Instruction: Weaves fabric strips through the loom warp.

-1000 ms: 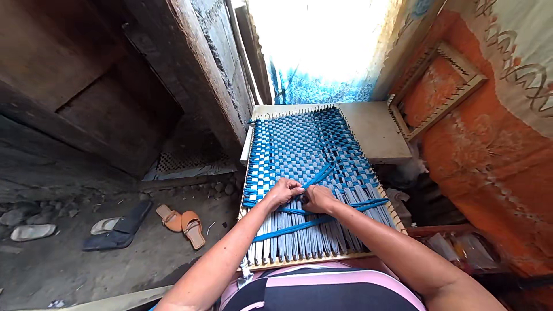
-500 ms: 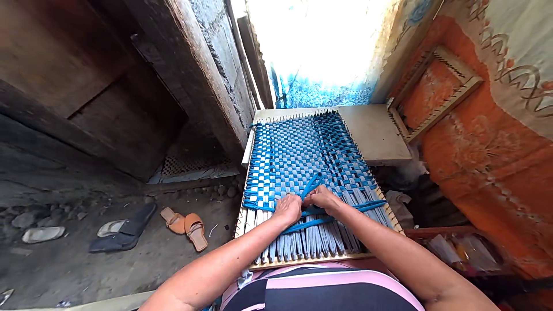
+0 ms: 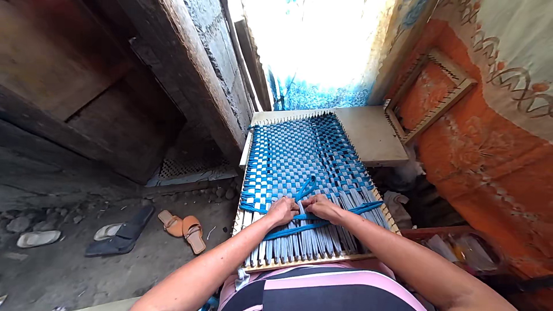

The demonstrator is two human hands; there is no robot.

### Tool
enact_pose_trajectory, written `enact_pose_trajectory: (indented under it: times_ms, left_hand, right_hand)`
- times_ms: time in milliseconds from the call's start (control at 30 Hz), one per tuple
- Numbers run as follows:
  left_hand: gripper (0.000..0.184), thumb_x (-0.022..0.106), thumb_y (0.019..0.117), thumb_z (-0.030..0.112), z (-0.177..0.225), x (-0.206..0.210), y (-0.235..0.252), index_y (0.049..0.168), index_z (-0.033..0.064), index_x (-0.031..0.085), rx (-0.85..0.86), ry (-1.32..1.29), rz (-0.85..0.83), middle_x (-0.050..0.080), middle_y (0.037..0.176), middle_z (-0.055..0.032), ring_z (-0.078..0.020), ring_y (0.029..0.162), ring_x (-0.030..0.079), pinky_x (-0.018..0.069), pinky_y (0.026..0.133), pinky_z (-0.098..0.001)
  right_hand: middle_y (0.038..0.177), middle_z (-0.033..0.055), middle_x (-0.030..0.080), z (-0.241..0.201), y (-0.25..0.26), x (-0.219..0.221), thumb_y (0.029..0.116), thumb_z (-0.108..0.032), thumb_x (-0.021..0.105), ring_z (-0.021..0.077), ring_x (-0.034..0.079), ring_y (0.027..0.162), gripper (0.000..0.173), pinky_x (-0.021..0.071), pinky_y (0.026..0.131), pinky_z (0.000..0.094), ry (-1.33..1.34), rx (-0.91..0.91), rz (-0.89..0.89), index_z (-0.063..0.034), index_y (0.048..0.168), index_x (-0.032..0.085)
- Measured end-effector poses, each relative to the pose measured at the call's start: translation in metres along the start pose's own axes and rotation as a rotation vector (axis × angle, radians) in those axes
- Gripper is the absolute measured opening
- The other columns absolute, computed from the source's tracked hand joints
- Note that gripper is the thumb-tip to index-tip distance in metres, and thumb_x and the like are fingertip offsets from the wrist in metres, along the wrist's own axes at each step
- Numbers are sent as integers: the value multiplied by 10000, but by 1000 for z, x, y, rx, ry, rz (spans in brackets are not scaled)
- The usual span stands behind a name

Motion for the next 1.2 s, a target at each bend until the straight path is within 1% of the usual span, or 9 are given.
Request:
enact_pose_trajectory:
  times_ms: [167,300,400,467,667,867,967,1100,1200]
  left_hand:
    - [269,537,1038,131,-8,-2,1,1028,-41,744,100,-135,22,675,1218,-214,-331,1231,585,401,1087,-508]
    - [246,574,1025,135,-11,-4,1,990,-34,749,205,-197,-18,674,1087,-170,-251,1087,585,422,1011,-433]
    - [220,586,1017,120,-12,-8,0,987,-40,732,240,-220,13,663,989,-138,-189,956,594,462,917,-368]
    - [226,567,1019,108,-11,-6,1,996,-54,723,203,-153,37,684,1008,-182,-259,981,634,481,939,-438]
    - [220,540,995,58,-5,-3,-1,1044,-77,707,150,-114,87,682,1075,-233,-353,1085,634,455,1011,-524]
    - [177,593,973,73,-9,-12,-2,983,-49,721,242,-273,100,688,958,-137,-191,941,627,486,915,-395]
    - [194,621,976,122,-9,-9,-5,1024,-37,720,135,-216,100,708,1019,-173,-252,1003,663,497,953,-455]
    - [234,596,1007,148,-11,-6,0,1071,-30,733,131,-151,98,713,1112,-214,-320,1116,659,472,1034,-507]
    - [248,590,1009,151,-10,-7,-2,1019,-52,733,141,-169,108,711,1057,-221,-315,1061,661,474,997,-499]
  right_hand:
    - [1320,219,649,-18,1,3,1073,-217,416,400,584,1280,406,426,1049,630,-713,-36,-183,-93,1393,632]
    - [1272,267,645,-25,4,12,1064,-266,475,462,580,1249,364,410,997,695,-942,6,-293,-14,1260,651]
    - [1194,275,664,-33,12,9,1019,-286,601,465,612,1174,339,442,941,701,-924,-21,-321,6,1165,693]
    - [1171,266,676,-39,10,4,986,-270,651,453,631,1136,313,465,917,692,-856,-50,-248,-2,1135,718]
    - [1419,321,460,-59,-30,36,989,-15,522,475,462,1323,277,395,1041,620,-931,-109,-41,96,1215,635]
    - [1332,270,570,-80,-37,26,939,-73,598,449,439,1351,236,262,1117,670,-1129,-317,-47,47,1120,692]
    - [1330,238,604,-83,-20,27,955,-114,627,415,426,1388,293,135,1211,625,-1317,-416,-84,18,1209,689]
    - [1240,199,677,-91,19,19,840,-411,815,409,417,1421,508,34,1236,634,-1462,-514,-101,30,1081,737]
    - [1232,177,687,-98,30,18,834,-444,820,408,407,1423,509,-7,1232,637,-1513,-569,-115,12,1053,762]
Point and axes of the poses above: each hand's wrist, its own y-axis towards the middle knuckle, its own x-axis out of the palm, z = x × y, the point moved 7 cm from there along y, towards the middle knuckle
